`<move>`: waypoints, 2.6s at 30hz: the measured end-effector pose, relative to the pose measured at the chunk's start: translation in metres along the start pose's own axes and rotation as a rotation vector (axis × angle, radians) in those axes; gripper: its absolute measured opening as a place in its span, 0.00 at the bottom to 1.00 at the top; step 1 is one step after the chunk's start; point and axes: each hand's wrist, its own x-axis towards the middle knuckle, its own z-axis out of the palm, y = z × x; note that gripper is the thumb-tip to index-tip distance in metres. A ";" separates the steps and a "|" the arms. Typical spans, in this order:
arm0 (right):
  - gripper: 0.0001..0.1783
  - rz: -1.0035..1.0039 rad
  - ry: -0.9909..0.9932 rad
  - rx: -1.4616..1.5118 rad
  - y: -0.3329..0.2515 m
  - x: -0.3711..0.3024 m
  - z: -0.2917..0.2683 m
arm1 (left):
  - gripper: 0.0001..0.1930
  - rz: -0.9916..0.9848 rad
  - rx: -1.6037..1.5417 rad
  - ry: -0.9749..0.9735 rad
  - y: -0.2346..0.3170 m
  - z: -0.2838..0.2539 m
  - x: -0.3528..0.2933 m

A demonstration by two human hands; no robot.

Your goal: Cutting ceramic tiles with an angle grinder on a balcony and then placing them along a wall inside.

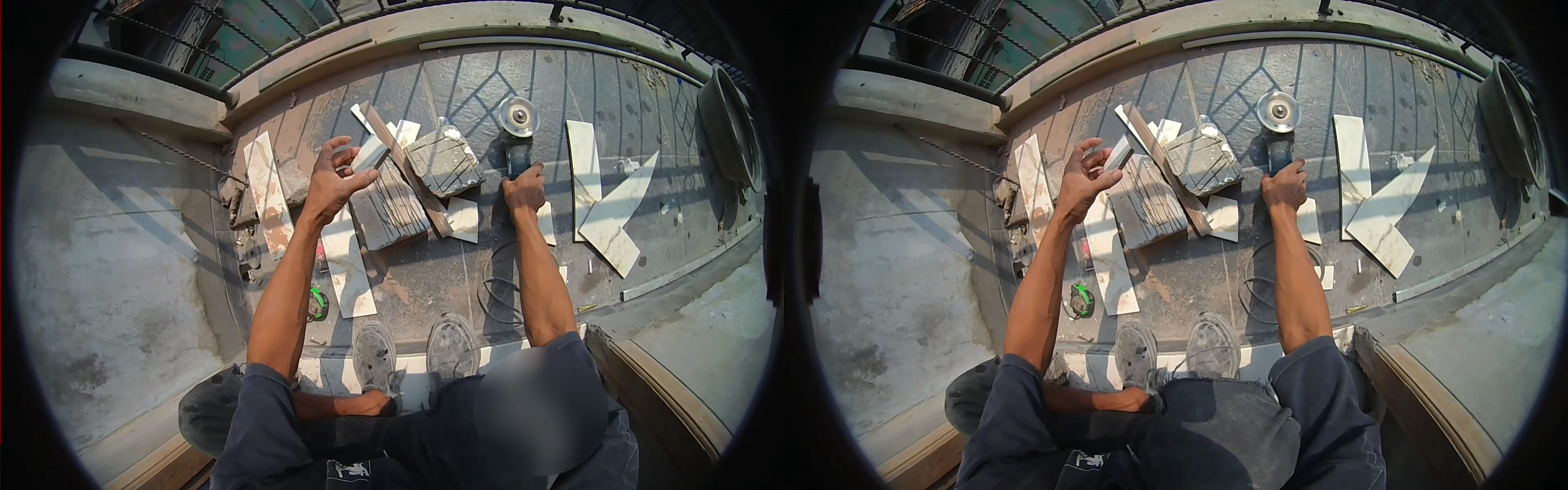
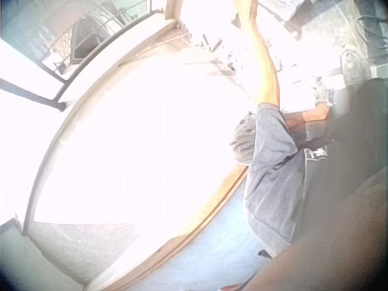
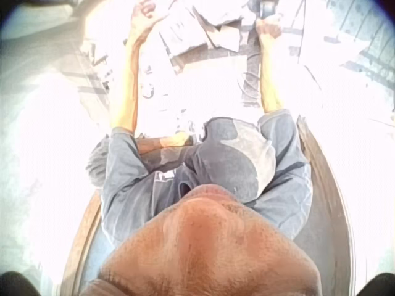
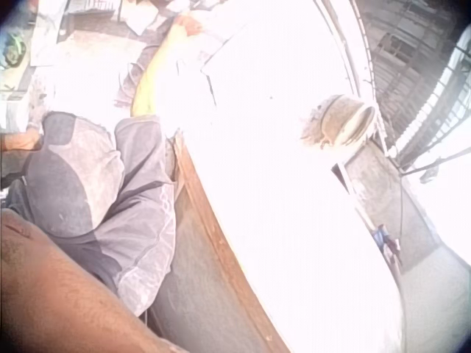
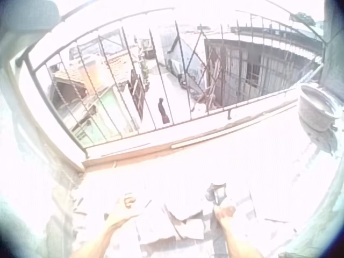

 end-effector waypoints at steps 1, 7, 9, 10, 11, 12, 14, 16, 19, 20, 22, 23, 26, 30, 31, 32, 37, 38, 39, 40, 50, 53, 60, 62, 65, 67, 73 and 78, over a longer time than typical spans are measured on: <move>0.38 0.001 0.003 -0.001 0.002 0.001 0.000 | 0.46 0.008 0.028 0.000 0.000 0.000 0.001; 0.39 -0.050 -0.029 0.031 -0.008 -0.005 0.001 | 0.43 0.066 0.143 -0.009 0.007 -0.010 -0.009; 0.40 -0.090 0.023 0.032 -0.014 -0.018 0.002 | 0.44 0.089 0.175 -0.036 0.021 -0.013 -0.019; 0.39 -0.127 0.070 0.052 -0.011 -0.023 -0.006 | 0.44 0.085 0.254 -0.072 0.028 -0.008 -0.022; 0.38 -0.242 0.250 0.029 0.007 -0.028 -0.001 | 0.43 0.115 0.381 -0.106 0.037 -0.001 -0.025; 0.38 -0.310 0.286 0.050 0.012 -0.037 -0.007 | 0.43 0.148 0.397 -0.139 0.044 0.001 -0.031; 0.32 -0.376 0.333 0.162 0.016 -0.057 -0.022 | 0.40 0.087 0.327 -0.249 0.049 -0.001 -0.043; 0.32 -0.435 0.280 0.215 0.023 -0.083 -0.039 | 0.37 -0.165 -0.040 -0.329 0.061 -0.013 -0.058; 0.28 -0.459 0.089 0.474 0.019 -0.123 -0.013 | 0.35 -0.413 -0.467 -0.332 0.064 -0.070 -0.090; 0.27 -0.394 -0.052 0.558 0.012 -0.142 -0.020 | 0.33 -0.400 -0.431 -0.280 0.071 -0.090 -0.101; 0.25 -0.331 -0.199 0.648 0.015 -0.159 -0.032 | 0.31 -0.405 -0.392 -0.201 0.084 -0.127 -0.117; 0.24 -0.339 -0.259 0.643 0.016 -0.165 -0.033 | 0.30 -0.424 -0.380 -0.157 0.090 -0.149 -0.126; 0.22 -0.417 -0.364 0.658 0.029 -0.178 -0.020 | 0.22 -0.402 -0.326 0.209 0.088 -0.212 -0.161; 0.20 -0.485 -0.545 0.620 0.021 -0.201 -0.013 | 0.36 -0.415 0.625 0.859 0.084 -0.292 -0.223; 0.20 -0.505 -0.560 0.636 0.017 -0.204 -0.010 | 0.33 -0.417 0.831 0.982 0.077 -0.321 -0.240; 0.20 -0.552 -0.619 0.616 0.011 -0.209 -0.006 | 0.31 -0.414 1.036 1.090 0.072 -0.350 -0.251; 0.17 -0.682 -0.692 0.538 -0.001 -0.221 0.000 | 0.21 -0.002 1.942 1.032 0.098 -0.374 -0.279; 0.17 -0.672 -0.692 0.527 -0.003 -0.223 -0.002 | 0.17 0.046 2.069 1.059 0.102 -0.377 -0.281; 0.17 -0.673 -0.692 0.527 -0.005 -0.223 -0.002 | 0.17 0.046 2.069 1.060 0.101 -0.387 -0.286; 0.17 -0.676 -0.711 0.520 -0.006 -0.224 -0.001 | 0.15 0.040 2.157 1.036 0.100 -0.402 -0.299; 0.15 -0.662 -0.699 0.435 0.010 -0.201 -0.006 | 0.12 0.006 2.042 1.171 0.154 -0.416 -0.310; 0.16 -0.664 -0.665 0.426 0.010 -0.198 -0.001 | 0.09 0.061 1.956 1.566 0.221 -0.427 -0.327; 0.15 -0.699 -0.683 0.462 -0.028 -0.205 -0.007 | 0.06 -0.063 2.199 1.690 0.263 -0.443 -0.345; 0.14 -0.694 -0.701 0.442 -0.030 -0.206 -0.007 | 0.06 -0.087 2.226 1.690 0.262 -0.441 -0.345; 0.15 -0.689 -0.740 0.468 -0.030 -0.206 -0.001 | 0.07 -0.131 2.215 1.663 0.264 -0.439 -0.346; 0.16 -0.672 -0.746 0.475 -0.026 -0.207 0.003 | 0.08 -0.248 2.245 1.643 0.257 -0.431 -0.346; 0.17 -0.577 -0.766 0.475 -0.007 -0.201 -0.019 | 0.07 -0.524 1.888 1.630 0.157 -0.382 -0.362; 0.18 -0.485 -0.699 0.375 0.006 -0.184 -0.096 | 0.12 -0.581 1.400 1.530 0.161 -0.348 -0.343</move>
